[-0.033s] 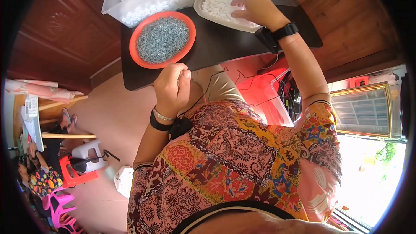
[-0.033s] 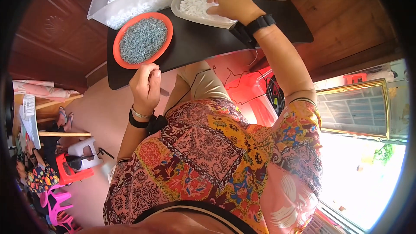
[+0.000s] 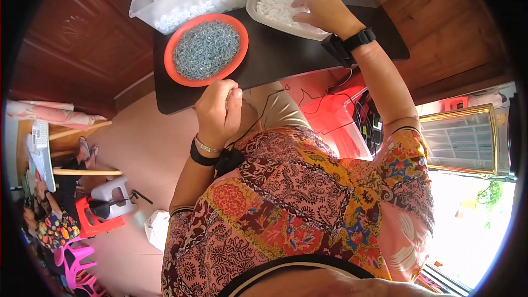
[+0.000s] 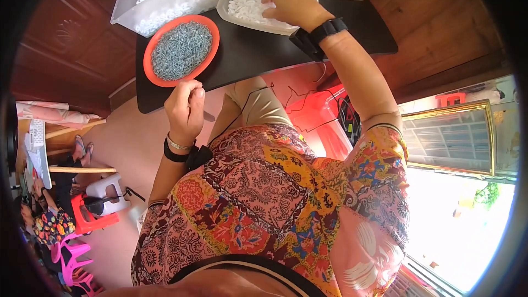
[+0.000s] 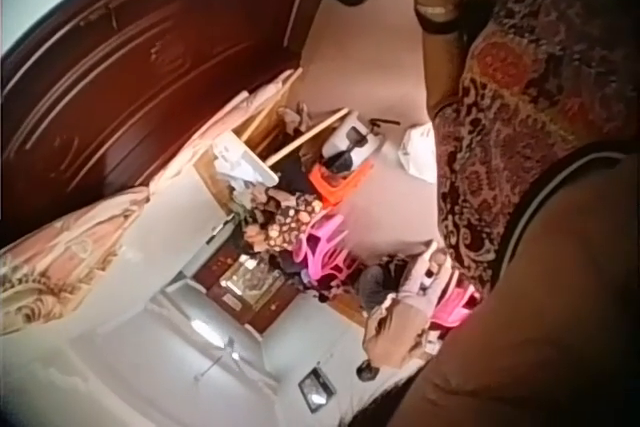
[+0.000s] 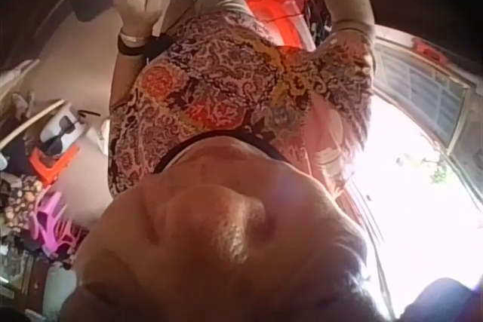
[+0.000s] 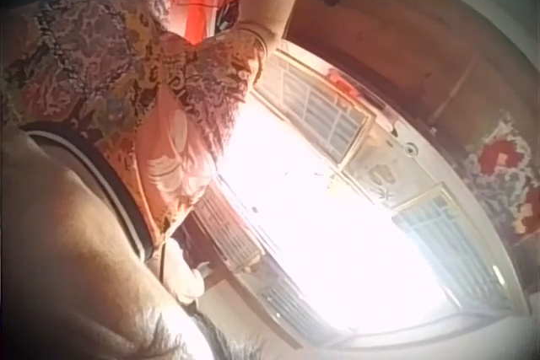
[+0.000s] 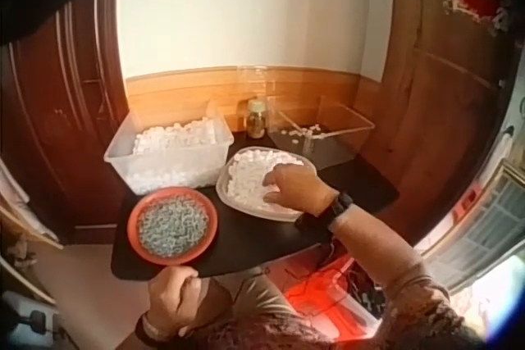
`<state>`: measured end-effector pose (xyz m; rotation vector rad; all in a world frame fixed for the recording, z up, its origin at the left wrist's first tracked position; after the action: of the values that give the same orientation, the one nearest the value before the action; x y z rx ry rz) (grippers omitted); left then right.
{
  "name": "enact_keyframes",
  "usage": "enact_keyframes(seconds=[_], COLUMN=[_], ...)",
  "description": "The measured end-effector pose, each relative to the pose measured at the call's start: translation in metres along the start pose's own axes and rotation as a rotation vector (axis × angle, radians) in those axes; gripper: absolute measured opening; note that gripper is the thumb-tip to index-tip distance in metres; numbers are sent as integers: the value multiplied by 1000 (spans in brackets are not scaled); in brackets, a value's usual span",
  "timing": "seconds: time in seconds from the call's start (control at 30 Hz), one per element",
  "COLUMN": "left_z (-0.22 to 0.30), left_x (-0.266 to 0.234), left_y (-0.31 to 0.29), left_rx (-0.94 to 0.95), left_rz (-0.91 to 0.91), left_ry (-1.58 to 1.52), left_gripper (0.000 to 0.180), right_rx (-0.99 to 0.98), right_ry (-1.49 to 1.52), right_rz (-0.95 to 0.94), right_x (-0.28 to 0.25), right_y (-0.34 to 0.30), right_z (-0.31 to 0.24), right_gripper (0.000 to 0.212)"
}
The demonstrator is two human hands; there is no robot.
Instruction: Assembling small white plastic components by manually inserting metal pins into them.
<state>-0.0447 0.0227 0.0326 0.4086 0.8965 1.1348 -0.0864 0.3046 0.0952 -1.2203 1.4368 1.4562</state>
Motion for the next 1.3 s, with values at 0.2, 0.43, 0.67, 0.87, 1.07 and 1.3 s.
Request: enact_keyframes(seconds=[0.2, 0.43, 0.67, 0.87, 1.07, 1.3], left_z=[1, 6, 3, 8, 8, 10], left_x=[5, 9, 8, 5, 5, 9], left_y=[0, 7, 5, 4, 3, 6], left_rx=[-6, 8, 0, 4, -3, 28], left_rz=[-3, -49, -59, -47, -39, -56], left_ry=[-8, -2, 11, 2, 25, 19], left_gripper=[6, 6, 7, 6, 6, 6], right_rx=[-16, -72, -43, -91, 180, 338], right_ry=[5, -60, -3, -799, -240, -99], right_rz=[-4, 131, 245, 372, 251, 374], right_x=[8, -4, -27, -56, -55, -59], right_y=[9, 9, 14, 26, 21, -4], right_z=[12, 18, 23, 154, 151, 147], right_gripper=[23, 23, 21, 18, 31, 26])
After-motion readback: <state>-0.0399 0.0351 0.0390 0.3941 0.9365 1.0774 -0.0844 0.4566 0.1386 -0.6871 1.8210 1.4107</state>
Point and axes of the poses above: each hand's wrist, its own y-axis towards the middle knuckle, its own x-axis out of the palm, z = x × y, the point moved 6 cm from there along y, towards the middle knuckle, and after that the axes turned 2 degrees about y, right-handed, at the moved point
